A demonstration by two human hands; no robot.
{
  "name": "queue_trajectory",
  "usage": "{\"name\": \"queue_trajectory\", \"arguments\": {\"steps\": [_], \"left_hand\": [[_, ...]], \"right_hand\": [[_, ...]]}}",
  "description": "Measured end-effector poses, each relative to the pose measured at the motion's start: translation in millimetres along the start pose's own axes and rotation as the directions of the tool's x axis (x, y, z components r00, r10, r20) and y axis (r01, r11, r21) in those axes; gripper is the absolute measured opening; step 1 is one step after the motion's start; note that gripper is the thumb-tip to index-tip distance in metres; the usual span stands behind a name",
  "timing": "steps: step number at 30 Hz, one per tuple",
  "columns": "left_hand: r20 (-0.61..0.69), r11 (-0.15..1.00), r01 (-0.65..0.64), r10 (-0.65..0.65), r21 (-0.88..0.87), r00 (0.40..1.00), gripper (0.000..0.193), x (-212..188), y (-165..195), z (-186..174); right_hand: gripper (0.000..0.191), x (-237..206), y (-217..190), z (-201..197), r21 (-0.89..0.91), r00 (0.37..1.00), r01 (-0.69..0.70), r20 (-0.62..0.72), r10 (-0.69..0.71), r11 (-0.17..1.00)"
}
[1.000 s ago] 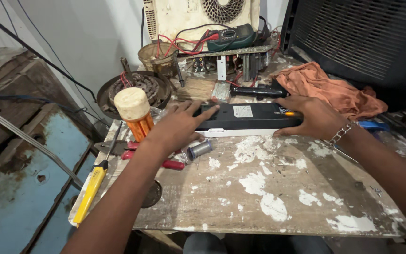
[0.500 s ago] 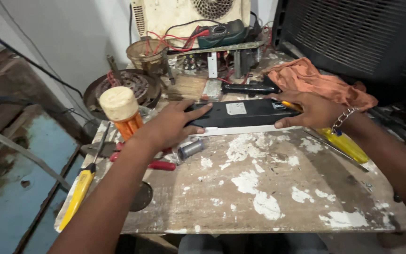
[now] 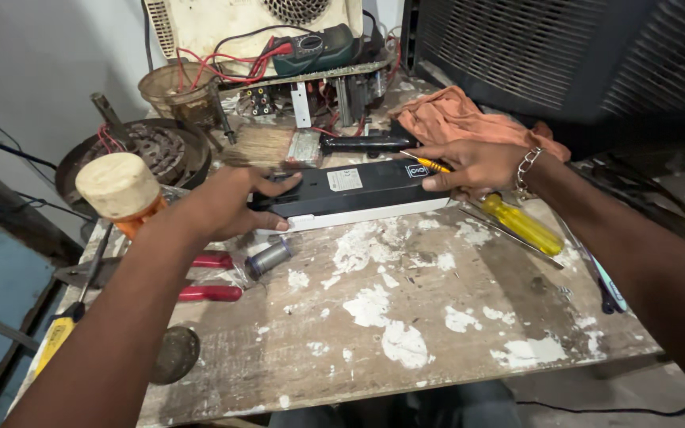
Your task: The person unscrews the housing of an LED light fixture with a screwdriver, pries the casing open, and lifts out the internal LED panel and circuit board. They turn the fixture over and handle the exposed LED board on the workbench.
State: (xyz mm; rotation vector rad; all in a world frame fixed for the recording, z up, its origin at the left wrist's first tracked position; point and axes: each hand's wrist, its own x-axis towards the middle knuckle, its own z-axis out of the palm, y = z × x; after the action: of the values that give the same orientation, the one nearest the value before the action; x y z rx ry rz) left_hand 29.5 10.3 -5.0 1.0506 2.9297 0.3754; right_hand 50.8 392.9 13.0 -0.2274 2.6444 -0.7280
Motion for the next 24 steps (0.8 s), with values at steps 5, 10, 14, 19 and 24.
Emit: {"name": "queue_trajectory", "arguments": {"steps": [5,10,14,19,24], "left_hand": [[-0.045,0.999,-0.023,0.025,0.044,0.999,0.073,-11.0,1.8,4.7],[-0.144,0.982,-0.189,0.187,0.001,0.972,0.069,-23.8,-6.6,6.7],[-0.212,0.964,-0.266,0.266,0.028,0.940,0.072,-33.2,-13.6,16.2],[-0.195,0.953,-0.296,0.304,0.066,0.933,0.078,-35.5,-25.7,21.5],[-0.250,0.941,-0.323,0.338,0.104,0.907,0.074,-38.7,-30.5,26.7]], "right_hand": [[0.082,-11.9,-9.8,5.6,-0.114,0.997,0.008,-0.076,-0.017,0.993],[0.077,-20.0,-19.9,18.0,-0.117,0.986,0.116,-0.106,-0.128,0.986],[0.070,-22.8,-21.7,36.2,-0.349,0.914,0.261,-0.210,-0.347,0.900],[0.089,-20.0,-24.4,41.5,-0.443,0.948,0.137,-0.200,-0.246,0.886],[0.098,-22.3,-27.8,46.7,-0.479,0.860,0.267,-0.273,-0.431,0.836]]}}
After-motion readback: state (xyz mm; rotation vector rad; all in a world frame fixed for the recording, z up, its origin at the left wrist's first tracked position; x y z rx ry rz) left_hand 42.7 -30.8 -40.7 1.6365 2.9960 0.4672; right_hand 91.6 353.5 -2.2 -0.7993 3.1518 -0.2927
